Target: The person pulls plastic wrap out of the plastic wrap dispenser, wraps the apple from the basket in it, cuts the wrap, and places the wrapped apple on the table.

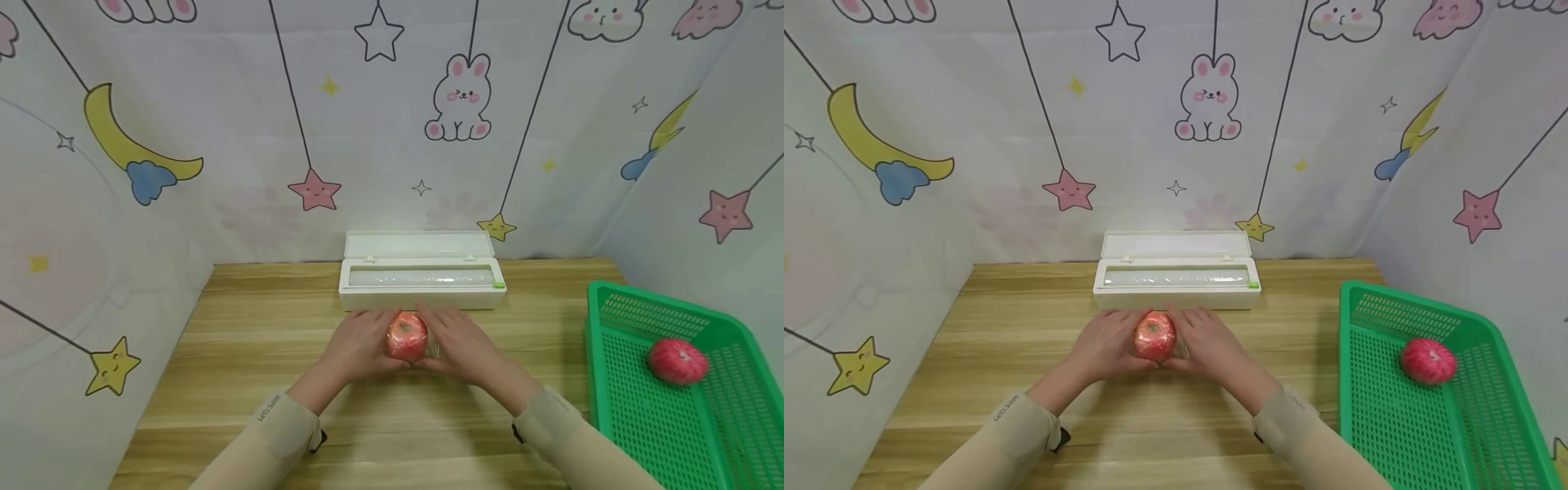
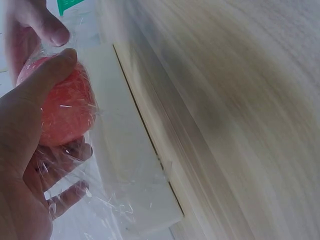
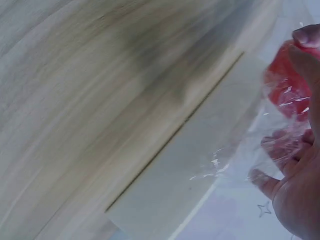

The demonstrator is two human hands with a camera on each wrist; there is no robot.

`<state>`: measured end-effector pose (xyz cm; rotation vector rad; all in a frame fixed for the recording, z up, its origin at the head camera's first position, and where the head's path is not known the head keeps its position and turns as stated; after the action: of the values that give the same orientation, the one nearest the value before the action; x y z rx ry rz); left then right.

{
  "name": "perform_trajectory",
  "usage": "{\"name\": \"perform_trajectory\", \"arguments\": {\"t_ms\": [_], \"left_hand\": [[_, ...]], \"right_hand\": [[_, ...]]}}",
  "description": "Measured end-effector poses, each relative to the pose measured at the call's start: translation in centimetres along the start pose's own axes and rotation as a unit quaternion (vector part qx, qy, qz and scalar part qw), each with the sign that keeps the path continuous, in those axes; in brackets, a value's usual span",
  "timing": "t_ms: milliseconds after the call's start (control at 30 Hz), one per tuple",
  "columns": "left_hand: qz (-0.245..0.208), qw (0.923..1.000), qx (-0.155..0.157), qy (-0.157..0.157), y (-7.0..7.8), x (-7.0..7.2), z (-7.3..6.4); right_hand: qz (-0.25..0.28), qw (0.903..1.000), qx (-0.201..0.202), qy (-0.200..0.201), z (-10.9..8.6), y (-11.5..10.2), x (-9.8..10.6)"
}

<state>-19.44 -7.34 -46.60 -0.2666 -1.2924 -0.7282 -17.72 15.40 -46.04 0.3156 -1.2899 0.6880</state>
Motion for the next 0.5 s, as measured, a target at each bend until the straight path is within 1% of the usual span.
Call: {"name": "perform_trajectory", "arguments": {"t_ms": [67, 133, 200, 267, 433, 500], "left_hand": [[0.004, 0.9999, 0.009, 0.003, 0.0, 0.1, 0.0], [0.007, 0.9998, 0.020, 0.005, 0.0, 0.2, 0.0], [0.010, 0.9995, 0.027, 0.009, -0.1, 0.3, 0.0], [0.013, 0.9994, 0.029, 0.014, 0.0, 0.4, 0.0], [0.011, 0.9991, 0.026, 0.031, 0.1, 0.5, 0.0], [0.007, 0.9990, 0.024, 0.037, 0.2, 0.5, 0.1]], "right_hand": [[-0.019, 0.9997, -0.002, 0.014, -0.3, -0.3, 0.2], [-0.020, 0.9995, -0.003, 0.025, -0.7, -0.7, 0.3], [-0.008, 0.9994, -0.009, 0.031, -1.0, -1.1, 0.2], [0.020, 0.9990, -0.024, 0.032, -1.3, -1.5, -0.1], [0.077, 0.9940, -0.066, 0.041, -1.5, -1.9, -1.1], [0.090, 0.9918, -0.075, 0.051, -1.6, -1.9, -1.4]]}}
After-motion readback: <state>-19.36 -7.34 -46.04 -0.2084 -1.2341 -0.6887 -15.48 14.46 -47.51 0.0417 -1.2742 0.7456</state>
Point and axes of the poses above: each hand's wrist, its own z-axis towards the middle knuckle, its own x-axis out of the back of the hand, y = z × x, the point moved 1 cm from there along z, towards the middle knuckle, and after that the axes turned 4 degrees about y, right-handed, at the moved point
